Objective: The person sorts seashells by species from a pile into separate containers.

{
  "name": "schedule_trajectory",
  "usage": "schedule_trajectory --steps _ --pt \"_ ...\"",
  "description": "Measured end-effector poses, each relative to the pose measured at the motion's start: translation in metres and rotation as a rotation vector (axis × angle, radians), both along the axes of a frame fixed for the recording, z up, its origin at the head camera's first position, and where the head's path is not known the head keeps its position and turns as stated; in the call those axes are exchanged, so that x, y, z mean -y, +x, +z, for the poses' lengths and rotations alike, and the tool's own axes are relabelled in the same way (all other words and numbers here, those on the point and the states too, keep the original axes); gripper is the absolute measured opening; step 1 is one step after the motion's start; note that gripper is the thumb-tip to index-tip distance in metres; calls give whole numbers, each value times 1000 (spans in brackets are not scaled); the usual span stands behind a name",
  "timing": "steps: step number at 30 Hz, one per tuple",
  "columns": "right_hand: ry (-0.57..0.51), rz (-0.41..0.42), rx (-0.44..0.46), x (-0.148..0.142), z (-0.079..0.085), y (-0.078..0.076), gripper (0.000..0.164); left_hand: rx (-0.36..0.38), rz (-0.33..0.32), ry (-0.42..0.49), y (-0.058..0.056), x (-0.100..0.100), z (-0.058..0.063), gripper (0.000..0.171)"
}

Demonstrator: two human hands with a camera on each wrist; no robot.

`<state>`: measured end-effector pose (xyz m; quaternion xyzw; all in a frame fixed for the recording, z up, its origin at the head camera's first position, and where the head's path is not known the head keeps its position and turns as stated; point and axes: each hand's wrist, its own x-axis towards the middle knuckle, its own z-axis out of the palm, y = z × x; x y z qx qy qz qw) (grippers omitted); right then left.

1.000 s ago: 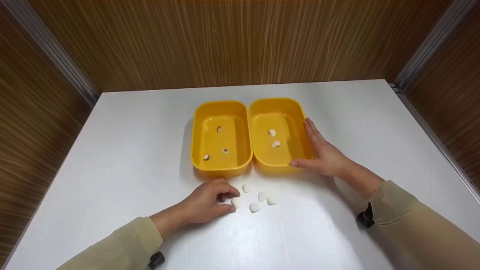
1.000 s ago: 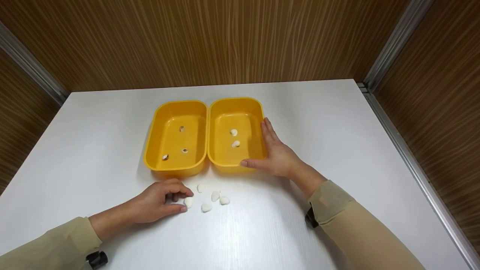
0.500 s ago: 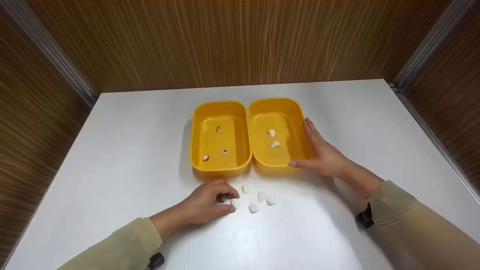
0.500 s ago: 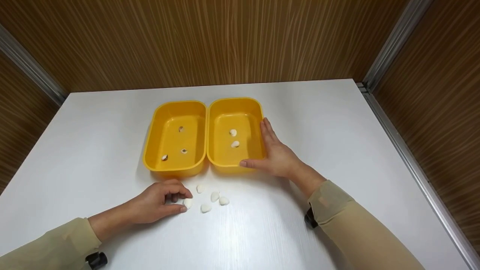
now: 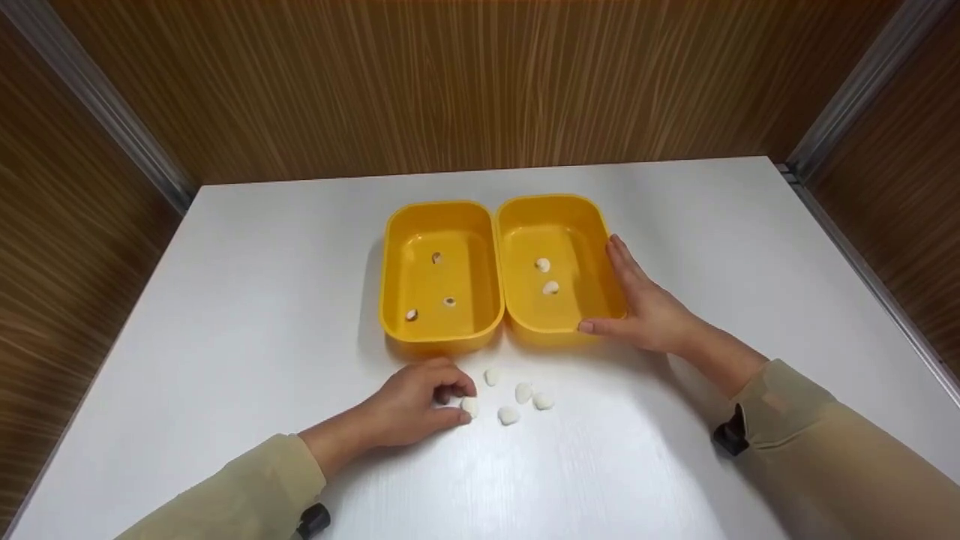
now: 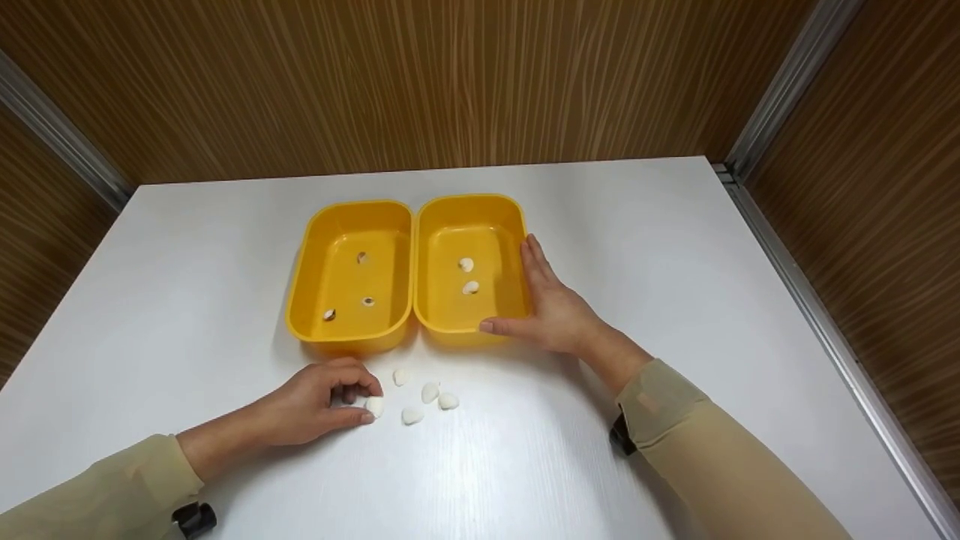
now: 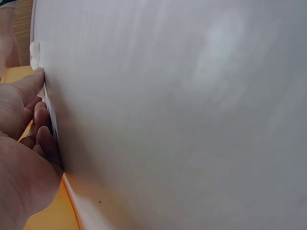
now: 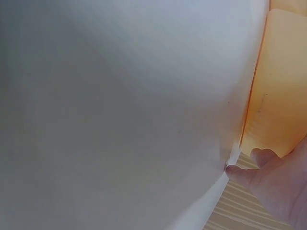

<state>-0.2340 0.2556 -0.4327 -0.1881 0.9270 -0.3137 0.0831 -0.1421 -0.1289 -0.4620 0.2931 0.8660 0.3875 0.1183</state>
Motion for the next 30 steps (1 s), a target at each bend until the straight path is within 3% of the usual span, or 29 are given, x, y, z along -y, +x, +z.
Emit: schedule_trajectory --steps 30 --pt "3 -11 11 1 0 0 132 116 9 81 0 3 6 19"
